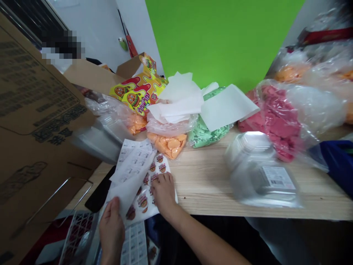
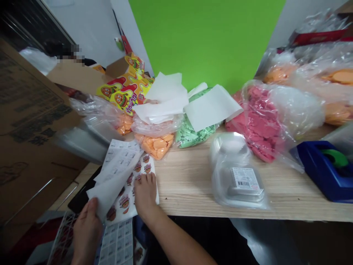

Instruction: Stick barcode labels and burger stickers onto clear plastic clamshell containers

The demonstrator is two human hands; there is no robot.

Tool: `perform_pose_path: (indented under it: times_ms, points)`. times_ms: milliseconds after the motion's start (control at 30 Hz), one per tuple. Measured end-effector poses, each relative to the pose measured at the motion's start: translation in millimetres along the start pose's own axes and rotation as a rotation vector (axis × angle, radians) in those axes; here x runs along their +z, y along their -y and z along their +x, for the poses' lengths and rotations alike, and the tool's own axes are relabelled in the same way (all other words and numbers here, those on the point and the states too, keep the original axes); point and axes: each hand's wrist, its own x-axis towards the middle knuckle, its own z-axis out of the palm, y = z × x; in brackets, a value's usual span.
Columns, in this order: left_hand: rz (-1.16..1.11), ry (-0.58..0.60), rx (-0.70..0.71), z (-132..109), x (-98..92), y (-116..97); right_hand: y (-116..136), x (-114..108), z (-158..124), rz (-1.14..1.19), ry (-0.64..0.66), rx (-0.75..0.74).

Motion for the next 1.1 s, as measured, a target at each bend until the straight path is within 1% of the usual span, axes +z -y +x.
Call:
perform_pose_path:
  times_ms: [67,133,200,267,333,400,467,533,600,667,700,800,867,900,933,1000,1100]
  points:
    - [0.063,0.02,0.035,-0.3,-3.7,-1.0,-7.5,-12.8,-6.4,0.033,-0.054,-0.01]
    - [0.153,0.087,0.118,-3.5,-8.3,-3.7,-21.1,-30.0,-26.2,0.068,-0.129,0.011]
    - [0.249,0.205,0.245,-10.6,-10.5,-8.6,-40.2,-47.9,-60.3,0.103,-0.208,0.062]
    - [0.323,0.337,0.419,-22.4,-5.7,-15.0,-60.4,-62.6,-103.3,0.128,-0.272,0.135]
    - [0.368,0.477,0.613,-39.8,8.8,-21.8,-77.1,-71.8,-146.5,0.144,-0.301,0.202]
    - [0.4,0.648,0.787,-63.1,31.9,-27.1,-88.8,-75.6,-181.9,0.165,-0.311,0.26]
    - [0.434,0.867,0.908,-89.5,57.6,-29.6,-97.3,-75.3,-205.5,0.195,-0.329,0.339]
    - [0.462,1.032,0.973,-113.5,78.0,-29.7,-104.0,-72.2,-218.0,0.241,-0.371,0.443]
    - [0.481,1.117,0.985,-129.3,89.2,-30.4,-108.0,-67.3,-222.2,0.321,-0.417,0.544]
    - [0.482,1.153,0.963,-134.7,94.7,-34.7,-107.3,-62.7,-222.0,0.437,-0.426,0.613]
    - [0.474,1.157,0.94,-134.2,97.6,-38.6,-105.0,-61.5,-221.2,0.499,-0.409,0.627]
    - [0.431,1.124,0.81,-126.8,113.8,-57.7,-95.0,-66.9,-219.5,0.63,-0.303,0.592]
    - [0.406,1.124,0.697,-120.8,126.4,-75.8,-92.4,-79.1,-219.1,0.65,-0.214,0.521]
    - [0.398,1.154,0.641,-118.0,130.4,-86.3,-93.6,-87.1,-219.0,0.64,-0.174,0.483]
    - [0.391,1.202,0.59,-115.6,131.8,-97.5,-96.4,-95.8,-218.7,0.62,-0.14,0.448]
    - [0.379,1.278,0.501,-113.3,126.0,-121.0,-104.8,-114.2,-217.6,0.564,-0.104,0.404]
    - [0.358,1.269,0.434,-120.8,106.0,-152.5,-112.8,-143.9,-214.6,0.485,-0.103,0.383]
